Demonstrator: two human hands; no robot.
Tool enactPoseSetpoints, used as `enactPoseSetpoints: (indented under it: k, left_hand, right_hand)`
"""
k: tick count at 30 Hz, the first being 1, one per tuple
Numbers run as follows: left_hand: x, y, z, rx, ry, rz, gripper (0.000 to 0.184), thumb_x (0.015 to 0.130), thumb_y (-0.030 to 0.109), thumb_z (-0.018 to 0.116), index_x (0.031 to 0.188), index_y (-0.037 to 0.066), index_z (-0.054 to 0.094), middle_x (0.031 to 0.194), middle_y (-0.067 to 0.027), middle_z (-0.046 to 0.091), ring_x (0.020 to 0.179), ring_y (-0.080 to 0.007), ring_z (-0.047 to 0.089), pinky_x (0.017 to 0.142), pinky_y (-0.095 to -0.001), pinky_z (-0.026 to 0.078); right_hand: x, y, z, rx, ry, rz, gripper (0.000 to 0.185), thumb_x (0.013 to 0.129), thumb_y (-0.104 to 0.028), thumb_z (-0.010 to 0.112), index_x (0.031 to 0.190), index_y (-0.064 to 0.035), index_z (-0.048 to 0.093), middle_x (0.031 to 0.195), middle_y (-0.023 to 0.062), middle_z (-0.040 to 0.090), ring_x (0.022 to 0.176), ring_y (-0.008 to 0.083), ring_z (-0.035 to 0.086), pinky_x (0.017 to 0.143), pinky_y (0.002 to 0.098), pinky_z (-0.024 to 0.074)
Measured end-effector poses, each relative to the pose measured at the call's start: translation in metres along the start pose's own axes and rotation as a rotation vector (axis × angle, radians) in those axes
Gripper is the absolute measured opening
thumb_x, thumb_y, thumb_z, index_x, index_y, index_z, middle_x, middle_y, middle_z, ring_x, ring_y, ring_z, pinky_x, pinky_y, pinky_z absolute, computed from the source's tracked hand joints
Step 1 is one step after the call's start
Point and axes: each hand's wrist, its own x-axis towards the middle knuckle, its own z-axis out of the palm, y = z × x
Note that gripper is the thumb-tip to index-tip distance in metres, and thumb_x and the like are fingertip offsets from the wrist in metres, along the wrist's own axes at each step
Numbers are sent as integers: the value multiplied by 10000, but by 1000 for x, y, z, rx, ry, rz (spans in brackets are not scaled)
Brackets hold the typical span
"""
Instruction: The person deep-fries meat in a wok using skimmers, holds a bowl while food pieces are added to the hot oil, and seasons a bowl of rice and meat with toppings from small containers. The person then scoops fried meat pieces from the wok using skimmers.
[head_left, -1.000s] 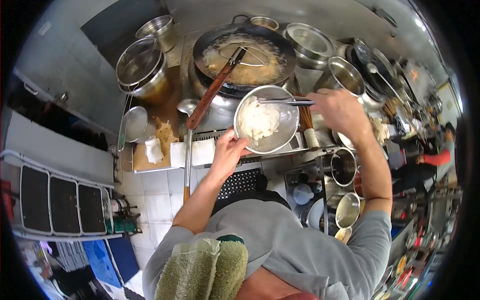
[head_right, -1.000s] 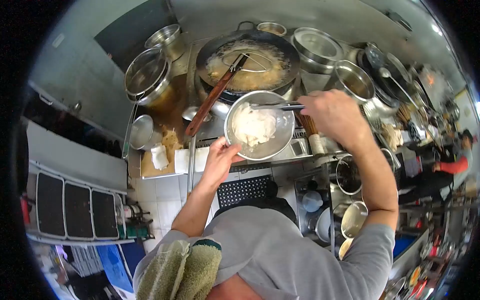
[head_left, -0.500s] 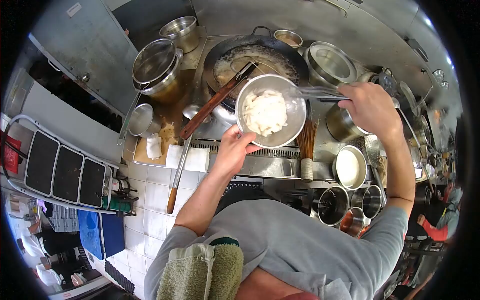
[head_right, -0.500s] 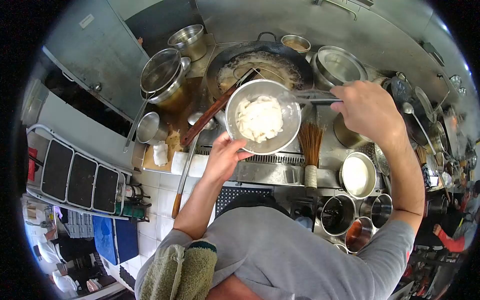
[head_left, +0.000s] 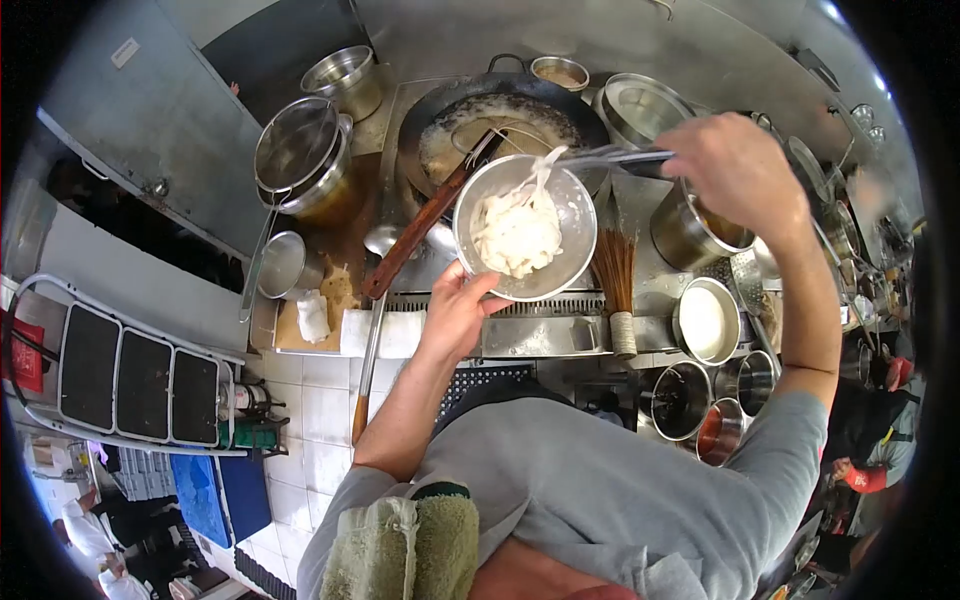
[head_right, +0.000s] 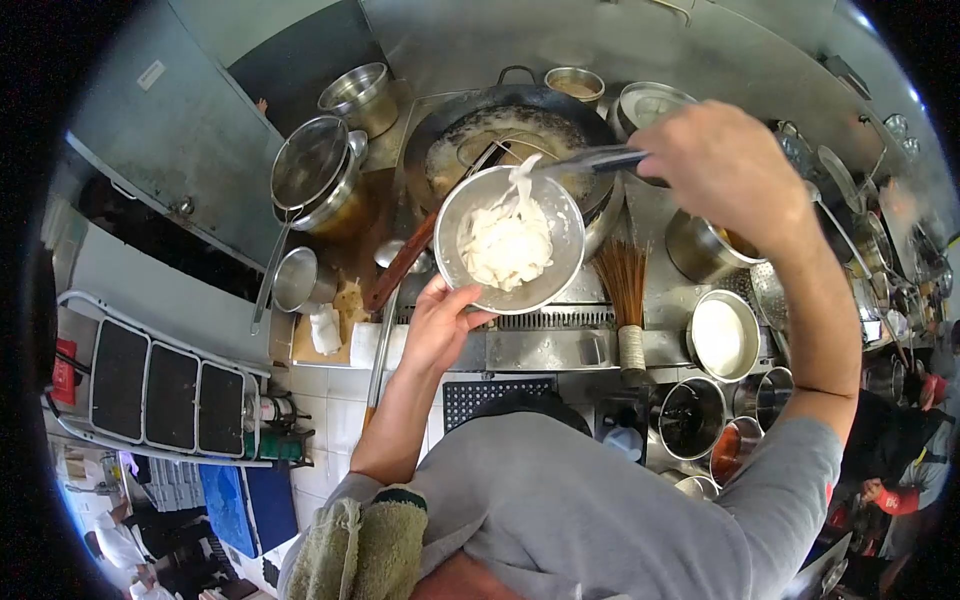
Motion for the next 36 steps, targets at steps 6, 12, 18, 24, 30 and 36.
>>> enactPoseSetpoints:
  k: [6, 12, 18, 24, 30, 36]
  left_hand:
    - [17, 7, -12, -87, 3, -52, 269, 885, 12, 545, 1148, -18, 500, 1125, -136, 581, 1001, -222, 608, 800, -387, 570]
    - [-1, 4, -21, -94, -18, -64, 264, 882, 34, 536, 1139, -13, 498, 1166, -138, 565, 1091, -240, 561, 890, -446, 519]
    - [-34, -4, -35, -118, 73, -118, 242, 886, 26, 529, 1126, 0, 512, 1144, -139, 586, 1022, -231, 600, 833, -409, 547]
    - [-65, 2, -46, -127, 137, -116, 237, 888, 6, 505, 1125, 4, 527, 1153, -137, 584, 1045, -233, 600, 828, -409, 563]
    - [-65, 11, -66, -114, 135, -23, 243, 888, 29, 537, 1131, 20, 525, 1157, -123, 590, 1048, -226, 595, 853, -421, 533]
    - [-49, 16, -74, -25, 95, 53, 54, 891, 26, 562, 903, 25, 509, 1097, -140, 595, 982, -203, 620, 791, -361, 574]
  right_hand:
    - [21, 22, -51, 20, 35, 268, 238, 821, -199, 644, 995, -43, 683, 902, 169, 664, 892, 349, 617, 781, 420, 485]
    - [63, 68, 5, -42, -102, 381, 269, 829, -273, 631, 1006, -80, 689, 1012, 154, 665, 980, 326, 620, 856, 414, 496]
    - [118, 58, 138, -17, -383, 547, 293, 772, -174, 602, 1030, -56, 674, 1070, 177, 655, 1010, 317, 633, 865, 421, 511]
    - [141, 65, 187, 140, -197, 698, 396, 867, -324, 513, 1055, -3, 649, 1095, 206, 638, 1014, 370, 617, 912, 454, 480]
    - [107, 75, 75, 353, -72, 558, 435, 871, -362, 607, 1134, -15, 627, 1158, 199, 616, 1061, 325, 600, 894, 400, 474]
    - [26, -67, -14, 338, -212, 48, 268, 788, -160, 680, 1026, -38, 668, 873, 189, 657, 865, 354, 630, 767, 427, 482]
